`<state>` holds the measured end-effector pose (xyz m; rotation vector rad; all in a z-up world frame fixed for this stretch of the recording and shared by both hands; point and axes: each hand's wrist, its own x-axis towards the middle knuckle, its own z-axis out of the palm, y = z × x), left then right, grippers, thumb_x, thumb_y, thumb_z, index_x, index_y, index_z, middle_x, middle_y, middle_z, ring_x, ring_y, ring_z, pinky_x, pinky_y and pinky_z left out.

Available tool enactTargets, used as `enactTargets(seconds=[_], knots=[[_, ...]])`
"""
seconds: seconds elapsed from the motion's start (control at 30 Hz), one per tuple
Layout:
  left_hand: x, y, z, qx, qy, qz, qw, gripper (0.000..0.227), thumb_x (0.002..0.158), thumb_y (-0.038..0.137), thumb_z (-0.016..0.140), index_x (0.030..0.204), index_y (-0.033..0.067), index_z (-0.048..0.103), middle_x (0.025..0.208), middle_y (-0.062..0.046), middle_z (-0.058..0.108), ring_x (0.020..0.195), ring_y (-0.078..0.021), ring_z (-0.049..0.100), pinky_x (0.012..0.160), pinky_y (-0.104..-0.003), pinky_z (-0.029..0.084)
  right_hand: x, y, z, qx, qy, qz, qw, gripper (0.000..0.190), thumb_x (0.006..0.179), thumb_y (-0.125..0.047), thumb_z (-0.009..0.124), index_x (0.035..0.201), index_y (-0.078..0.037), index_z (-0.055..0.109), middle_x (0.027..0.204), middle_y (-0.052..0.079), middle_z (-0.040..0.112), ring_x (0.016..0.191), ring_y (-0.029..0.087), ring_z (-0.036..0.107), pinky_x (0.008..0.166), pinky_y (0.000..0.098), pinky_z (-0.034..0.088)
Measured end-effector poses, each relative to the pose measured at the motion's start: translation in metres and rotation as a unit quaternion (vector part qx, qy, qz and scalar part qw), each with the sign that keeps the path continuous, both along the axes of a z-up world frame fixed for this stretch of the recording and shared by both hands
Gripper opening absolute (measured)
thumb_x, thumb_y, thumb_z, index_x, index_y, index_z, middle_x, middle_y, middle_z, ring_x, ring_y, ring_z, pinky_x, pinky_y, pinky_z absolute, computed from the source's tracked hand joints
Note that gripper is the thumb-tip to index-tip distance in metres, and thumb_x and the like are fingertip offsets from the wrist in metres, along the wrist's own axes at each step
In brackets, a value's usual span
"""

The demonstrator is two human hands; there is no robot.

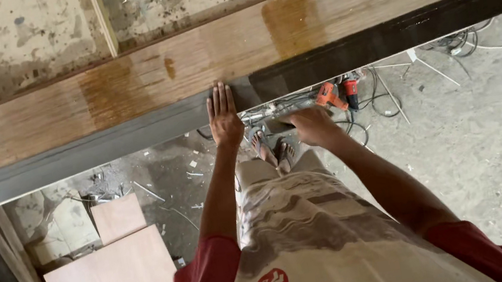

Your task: The person pours a yellowish liquid from a plastic bottle onto a dark sponge and rubs it along a long wooden plank on a workbench. The person repeatedly refills the sponge and continues spreading the finish along the plank's length.

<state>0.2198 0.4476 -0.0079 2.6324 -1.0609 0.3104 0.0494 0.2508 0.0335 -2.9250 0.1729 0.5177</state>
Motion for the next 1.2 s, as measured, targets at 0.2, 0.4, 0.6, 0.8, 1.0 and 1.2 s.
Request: enactTargets(seconds=[0.2,0.4,0.6,0.8,1.0,1.2], knots=[[0.017,0.046,0.000,0.045,0.019,0.023,0.999,0.096,0.069,0.011,0.066,0.159,0.0036,0.034,0.167,-0.016,0.031,0.154,-0.0316,0.031,0.126,-0.049,0.021,0.023,0.035,0.027,0.129,0.068,-0.024,0.989,0.051,0.089,0.004,0.056,0.135,-0.017,0.067,0.110,0.019,0.076,0.107,0.040,0.073,0.091,0.0576,0.057],[0.031,0.078,-0.002,0.054,0.001,0.016,0.998,0.098,0.068,0.005,0.068,0.160,0.0082,0.035,0.167,-0.013,0.032,0.154,-0.0306,0.030,0.126,-0.052,0.022,0.078,0.080,0.000,0.013,-0.219,0.018,0.975,0.085,0.081,0.011,0.068,0.157,-0.021,0.047,0.154,0.020,0.050,0.143,0.040,0.048,0.120,0.0575,0.033],[0.038,0.077,-0.001,0.109,0.075,0.001,0.991,0.102,0.073,0.015,0.070,0.164,0.0126,0.025,0.172,-0.008,0.019,0.158,-0.0270,0.019,0.128,-0.051,0.017,0.079,0.081,0.005,-0.061,-0.251,0.030,0.966,0.114,0.059,0.009,0.084,0.160,-0.022,0.041,0.160,0.021,0.041,0.145,0.041,0.043,0.117,0.0599,0.035],[0.048,0.083,0.002,0.087,0.061,-0.039,0.994,0.095,0.074,0.017,0.066,0.162,0.0084,0.030,0.170,-0.011,0.026,0.157,-0.0289,0.022,0.128,-0.052,0.017,0.105,0.065,0.022,-0.048,-0.189,-0.008,0.981,0.080,0.081,0.008,0.071,0.153,-0.026,0.054,0.144,0.016,0.062,0.134,0.035,0.059,0.114,0.0537,0.043],[0.052,0.089,0.001,0.076,0.083,-0.074,0.991,0.092,0.075,0.015,0.063,0.161,0.0098,0.032,0.170,-0.010,0.025,0.157,-0.0267,0.023,0.129,-0.052,0.017,0.074,0.082,0.028,0.030,-0.134,-0.035,0.990,0.090,0.076,0.015,0.066,0.155,-0.026,0.053,0.145,0.018,0.059,0.136,0.040,0.056,0.111,0.0565,0.045],[0.055,0.091,0.001,0.094,0.098,-0.084,0.987,0.092,0.077,0.014,0.063,0.162,0.0069,0.027,0.172,-0.012,0.019,0.159,-0.0294,0.016,0.129,-0.053,0.013,0.050,0.089,0.044,-0.009,-0.177,-0.015,0.984,0.074,0.079,-0.002,0.056,0.145,-0.035,0.060,0.137,0.011,0.067,0.128,0.033,0.063,0.107,0.0482,0.049]])
